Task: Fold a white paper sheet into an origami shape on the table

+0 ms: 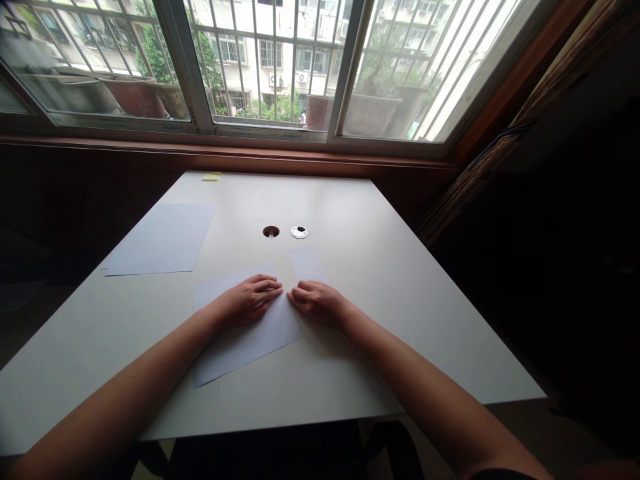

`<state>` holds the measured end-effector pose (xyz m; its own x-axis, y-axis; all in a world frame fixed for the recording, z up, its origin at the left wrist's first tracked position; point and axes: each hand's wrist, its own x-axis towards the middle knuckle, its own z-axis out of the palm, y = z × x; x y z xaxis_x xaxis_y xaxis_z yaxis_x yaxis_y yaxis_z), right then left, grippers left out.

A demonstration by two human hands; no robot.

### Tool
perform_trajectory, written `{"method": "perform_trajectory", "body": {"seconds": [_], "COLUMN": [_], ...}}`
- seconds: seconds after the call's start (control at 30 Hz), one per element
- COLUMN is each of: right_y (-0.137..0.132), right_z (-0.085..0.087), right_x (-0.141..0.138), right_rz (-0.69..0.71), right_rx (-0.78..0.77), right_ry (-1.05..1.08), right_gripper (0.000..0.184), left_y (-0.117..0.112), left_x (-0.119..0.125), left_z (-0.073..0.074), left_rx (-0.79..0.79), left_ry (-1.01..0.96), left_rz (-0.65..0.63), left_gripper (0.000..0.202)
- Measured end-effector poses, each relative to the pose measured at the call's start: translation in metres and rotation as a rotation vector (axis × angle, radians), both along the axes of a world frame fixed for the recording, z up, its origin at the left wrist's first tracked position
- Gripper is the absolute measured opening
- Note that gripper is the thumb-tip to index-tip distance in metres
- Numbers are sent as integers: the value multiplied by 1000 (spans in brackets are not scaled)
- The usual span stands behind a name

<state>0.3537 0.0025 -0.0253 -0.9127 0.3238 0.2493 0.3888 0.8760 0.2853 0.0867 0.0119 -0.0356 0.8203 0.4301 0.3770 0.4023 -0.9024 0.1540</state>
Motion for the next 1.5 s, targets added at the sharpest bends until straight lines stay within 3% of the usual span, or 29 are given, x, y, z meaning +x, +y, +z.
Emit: {"method": "perform_trajectory", "body": {"seconds": [0.8, 1.17, 1.5], "right_y": [-7, 6, 21], "right_z": [-3, -2, 22], "right_x": [-1, -13, -32], "right_rz": [-27, -177, -243], "right_rx": [-5, -328, -415], "right_ry": [62, 358, 114], "right_gripper": [26, 18, 17], "left_y": [1, 0, 1], "left_x": [0, -1, -1], "left_z": [-5, -6, -7], "left_rx": [-2, -6, 26], "left_ry": [-6, 12, -16], "left_rz": [26, 25, 14], "left_gripper": [43, 46, 45]}}
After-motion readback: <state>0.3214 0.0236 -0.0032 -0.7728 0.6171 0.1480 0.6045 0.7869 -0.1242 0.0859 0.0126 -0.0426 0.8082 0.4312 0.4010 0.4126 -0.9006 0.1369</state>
